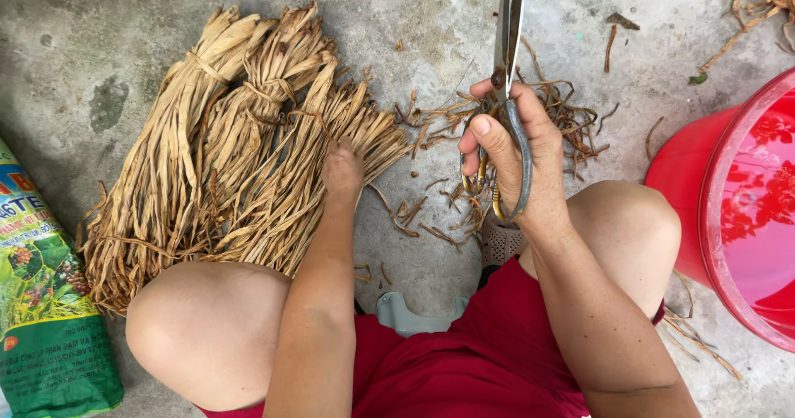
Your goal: The person sits on the ground with bundles of dried leaves and uses scissors to trim off dark, damaged ends and thin strips, letting the trimmed scraps fall into a pile beside them while sorting through the bundles one at a time.
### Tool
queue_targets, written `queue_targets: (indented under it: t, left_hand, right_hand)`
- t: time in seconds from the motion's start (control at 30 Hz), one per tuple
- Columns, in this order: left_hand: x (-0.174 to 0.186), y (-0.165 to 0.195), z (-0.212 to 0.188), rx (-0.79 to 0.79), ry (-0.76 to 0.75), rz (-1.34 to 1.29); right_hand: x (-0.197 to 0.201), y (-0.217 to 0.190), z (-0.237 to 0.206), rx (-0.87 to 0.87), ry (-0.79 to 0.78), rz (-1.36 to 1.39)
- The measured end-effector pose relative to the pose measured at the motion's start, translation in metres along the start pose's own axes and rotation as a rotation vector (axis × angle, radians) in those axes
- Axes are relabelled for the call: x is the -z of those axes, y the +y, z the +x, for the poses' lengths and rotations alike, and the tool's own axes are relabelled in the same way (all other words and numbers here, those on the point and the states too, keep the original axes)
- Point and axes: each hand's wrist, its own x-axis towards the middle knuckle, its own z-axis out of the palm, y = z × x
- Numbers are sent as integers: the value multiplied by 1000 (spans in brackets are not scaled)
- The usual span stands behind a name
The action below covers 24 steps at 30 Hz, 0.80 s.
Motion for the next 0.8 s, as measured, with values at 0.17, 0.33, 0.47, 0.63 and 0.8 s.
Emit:
queue_targets:
  t: [0.17, 0.33, 0.47, 0.63, 0.8]
  left_hand:
    - [38, 38, 4, 48, 42, -789]
    - [127, 94, -26, -277, 26, -1186]
    - [194, 121, -82, -228, -78, -1105]
    - [223, 134, -136, -462, -219, -1041]
    - [215, 135, -148, -441, -305, -1056]
  right_hand:
    - [3, 4, -2, 19, 17, 27]
    - [-1, 4, -2, 102, 29, 16]
    - [-5, -7, -9, 178, 5, 75]
    - [-7, -18, -28, 218, -4, 192]
    - [-14, -15, -32, 202, 46, 147]
